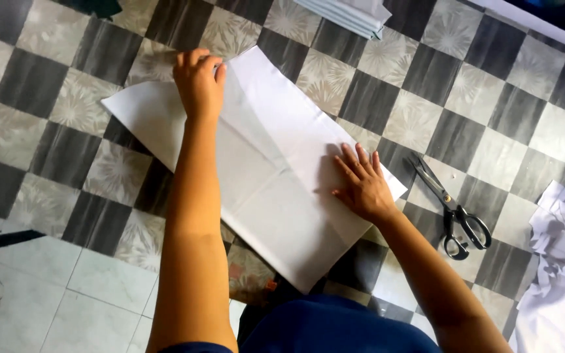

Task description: Cutting fabric pieces using scissors on a cutting table

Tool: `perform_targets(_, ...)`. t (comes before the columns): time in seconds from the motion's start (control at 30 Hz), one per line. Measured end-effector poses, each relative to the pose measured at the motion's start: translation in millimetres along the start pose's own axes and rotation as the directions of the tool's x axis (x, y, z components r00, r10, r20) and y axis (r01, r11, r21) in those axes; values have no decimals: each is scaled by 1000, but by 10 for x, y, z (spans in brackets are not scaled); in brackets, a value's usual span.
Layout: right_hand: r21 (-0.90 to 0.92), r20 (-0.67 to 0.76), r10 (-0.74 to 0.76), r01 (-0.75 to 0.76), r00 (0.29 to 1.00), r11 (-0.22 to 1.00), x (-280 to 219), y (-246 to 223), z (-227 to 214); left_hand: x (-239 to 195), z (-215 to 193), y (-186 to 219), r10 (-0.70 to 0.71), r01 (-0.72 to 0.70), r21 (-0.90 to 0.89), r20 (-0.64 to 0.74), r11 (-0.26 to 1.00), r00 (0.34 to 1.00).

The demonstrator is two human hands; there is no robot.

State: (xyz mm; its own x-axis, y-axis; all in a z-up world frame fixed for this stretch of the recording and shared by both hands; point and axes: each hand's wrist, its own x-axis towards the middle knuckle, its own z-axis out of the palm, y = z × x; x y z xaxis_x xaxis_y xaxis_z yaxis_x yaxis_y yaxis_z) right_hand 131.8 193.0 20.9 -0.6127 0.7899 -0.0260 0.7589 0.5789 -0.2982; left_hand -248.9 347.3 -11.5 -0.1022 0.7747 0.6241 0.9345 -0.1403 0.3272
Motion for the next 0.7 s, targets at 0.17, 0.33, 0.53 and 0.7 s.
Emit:
perform_targets(0.17, -11, -24, 28, -29, 999, 1000, -45, 49, 54, 58, 135, -77, 73, -77, -97, -41, 992, 996)
perform_targets(0.33, -23, -41, 41, -42, 998, 999, -73, 46, 71, 17, 296, -181, -93, 114, -157, 135, 981, 986)
perform_targets(0.53, -20, -52, 45, -47, 998, 999, -42, 26, 44, 42, 242, -160, -56, 68, -193, 66, 979, 996)
perform_targets(0.7, -25, -50, 47, -48, 998, 999, -38, 9, 30, 56, 121, -85, -59, 70, -176, 69, 982, 996)
